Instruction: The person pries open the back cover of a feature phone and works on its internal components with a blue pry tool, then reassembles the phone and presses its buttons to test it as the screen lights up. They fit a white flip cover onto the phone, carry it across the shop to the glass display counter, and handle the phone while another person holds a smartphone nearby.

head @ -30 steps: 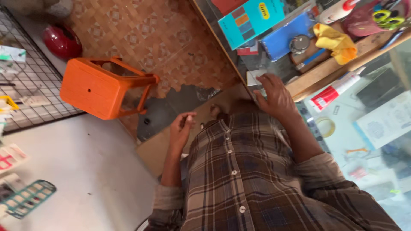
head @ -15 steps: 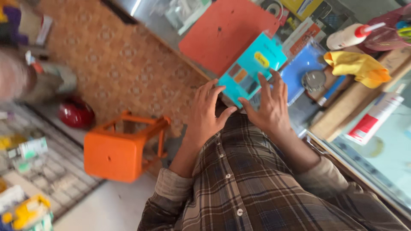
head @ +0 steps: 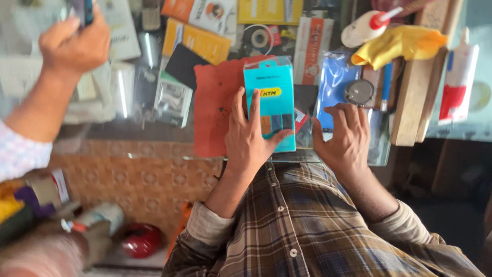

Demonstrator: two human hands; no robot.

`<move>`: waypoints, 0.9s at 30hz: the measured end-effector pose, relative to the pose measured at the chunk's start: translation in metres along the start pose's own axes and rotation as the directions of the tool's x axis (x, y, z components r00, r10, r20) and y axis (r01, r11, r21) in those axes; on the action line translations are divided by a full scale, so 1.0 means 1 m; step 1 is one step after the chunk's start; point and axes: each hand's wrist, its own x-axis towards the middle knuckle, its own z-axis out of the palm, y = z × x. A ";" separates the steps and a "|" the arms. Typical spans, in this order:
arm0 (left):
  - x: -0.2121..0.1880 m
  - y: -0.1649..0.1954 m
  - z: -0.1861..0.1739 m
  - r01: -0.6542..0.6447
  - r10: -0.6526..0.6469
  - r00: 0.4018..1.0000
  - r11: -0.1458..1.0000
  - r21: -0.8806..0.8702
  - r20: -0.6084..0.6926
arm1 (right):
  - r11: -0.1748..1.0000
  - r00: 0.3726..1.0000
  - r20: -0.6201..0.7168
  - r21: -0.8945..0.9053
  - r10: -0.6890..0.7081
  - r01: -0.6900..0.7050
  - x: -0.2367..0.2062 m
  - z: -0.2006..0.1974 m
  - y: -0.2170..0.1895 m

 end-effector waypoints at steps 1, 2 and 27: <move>0.006 -0.006 0.004 -0.049 0.049 0.999 0.999 -0.017 -0.009 | 0.998 0.998 -0.012 -0.034 0.061 -0.061 -0.004 0.000 -0.001; 0.010 -0.012 0.006 -0.097 0.096 0.995 0.995 -0.034 -0.018 | 0.990 0.992 -0.023 -0.065 0.122 -0.123 -0.008 0.001 -0.004; 0.049 -0.064 0.004 -0.305 0.432 0.889 0.807 -0.506 0.153 | 0.948 0.901 -0.325 -0.040 0.286 -0.316 -0.003 0.014 0.049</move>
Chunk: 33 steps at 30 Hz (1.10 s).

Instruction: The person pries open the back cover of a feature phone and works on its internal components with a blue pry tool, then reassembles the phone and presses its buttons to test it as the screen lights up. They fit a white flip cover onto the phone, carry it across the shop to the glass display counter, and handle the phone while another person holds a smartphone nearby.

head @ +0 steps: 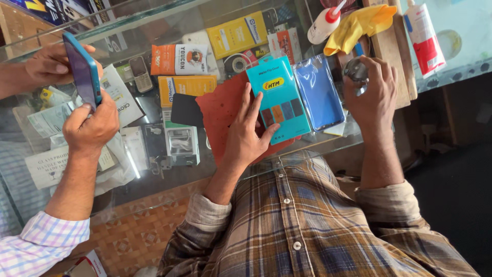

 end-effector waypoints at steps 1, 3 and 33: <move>0.003 0.000 0.001 0.006 -0.006 1.000 1.000 0.011 0.004 | 1.000 1.000 0.026 -0.024 0.000 0.001 0.004 -0.001 0.004; 0.007 0.000 0.003 -0.006 0.006 1.000 0.999 0.043 0.006 | 0.999 0.998 0.052 -0.044 -0.030 0.032 0.011 -0.005 0.008; 0.029 -0.025 -0.012 -0.067 0.064 0.998 0.967 0.246 0.019 | 0.996 0.997 -0.076 0.090 0.031 -0.024 -0.055 -0.020 -0.020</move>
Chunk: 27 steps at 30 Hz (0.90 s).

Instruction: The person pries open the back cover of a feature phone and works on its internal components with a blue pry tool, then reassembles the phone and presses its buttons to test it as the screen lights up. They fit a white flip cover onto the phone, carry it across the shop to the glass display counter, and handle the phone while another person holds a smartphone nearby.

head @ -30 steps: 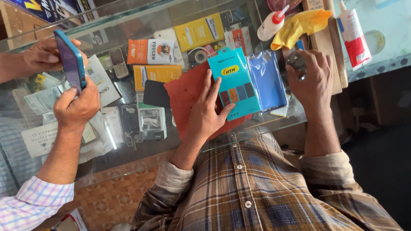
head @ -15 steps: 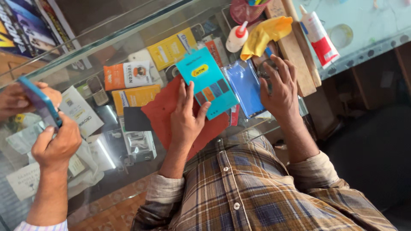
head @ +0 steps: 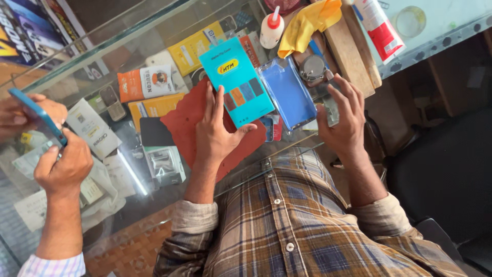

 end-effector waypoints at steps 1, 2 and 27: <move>-0.001 -0.002 0.001 -0.056 0.056 0.997 0.998 -0.006 -0.048 | 1.000 0.999 -0.034 0.004 -0.023 0.023 -0.002 -0.002 0.001; -0.004 0.000 0.000 -0.110 0.108 0.989 0.994 -0.011 -0.096 | 0.999 0.997 -0.065 0.008 -0.046 0.047 -0.004 -0.003 0.001; -0.046 -0.159 -0.224 -0.305 0.114 0.808 -0.759 0.575 0.578 | 0.885 0.947 0.123 0.407 -0.296 0.224 -0.026 0.043 0.013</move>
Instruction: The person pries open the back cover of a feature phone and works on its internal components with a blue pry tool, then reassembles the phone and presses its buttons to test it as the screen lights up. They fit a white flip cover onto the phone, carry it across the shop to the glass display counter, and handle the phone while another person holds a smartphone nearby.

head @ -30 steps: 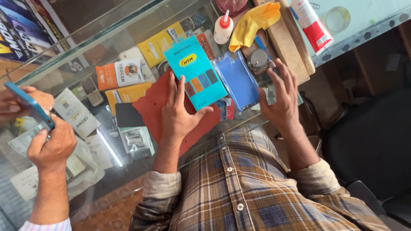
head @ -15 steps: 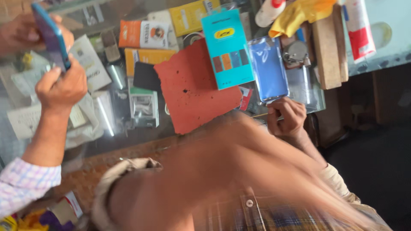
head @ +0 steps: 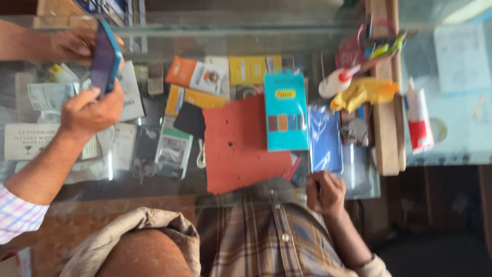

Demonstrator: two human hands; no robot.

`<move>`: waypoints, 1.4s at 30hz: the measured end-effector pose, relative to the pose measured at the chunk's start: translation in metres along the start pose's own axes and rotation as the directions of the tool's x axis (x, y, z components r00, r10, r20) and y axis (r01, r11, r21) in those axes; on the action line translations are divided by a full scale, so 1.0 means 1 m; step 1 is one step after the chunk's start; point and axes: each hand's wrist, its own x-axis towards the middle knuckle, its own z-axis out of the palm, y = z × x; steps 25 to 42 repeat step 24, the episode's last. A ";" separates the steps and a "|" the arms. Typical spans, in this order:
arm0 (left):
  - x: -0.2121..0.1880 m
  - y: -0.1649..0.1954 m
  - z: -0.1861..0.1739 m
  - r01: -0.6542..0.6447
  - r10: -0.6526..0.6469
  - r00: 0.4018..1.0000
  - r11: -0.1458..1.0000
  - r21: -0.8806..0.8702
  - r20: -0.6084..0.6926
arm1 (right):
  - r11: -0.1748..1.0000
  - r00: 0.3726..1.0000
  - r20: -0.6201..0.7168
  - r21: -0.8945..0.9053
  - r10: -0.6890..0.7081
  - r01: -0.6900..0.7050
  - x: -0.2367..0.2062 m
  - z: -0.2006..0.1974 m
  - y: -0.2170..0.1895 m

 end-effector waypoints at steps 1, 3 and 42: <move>-0.002 0.005 -0.002 0.114 -0.122 0.992 0.972 -0.206 -0.029 | 1.000 1.000 0.003 -0.011 0.019 -0.018 -0.003 0.000 0.002; -0.008 0.022 0.000 0.281 -0.370 0.928 0.764 -0.581 -0.037 | 0.999 0.999 -0.003 -0.023 0.042 -0.042 -0.009 0.002 0.009; -0.009 0.076 0.017 0.256 -0.293 0.954 0.909 -0.329 -0.066 | 0.805 0.822 0.033 -0.228 0.568 -0.548 -0.063 -0.064 0.036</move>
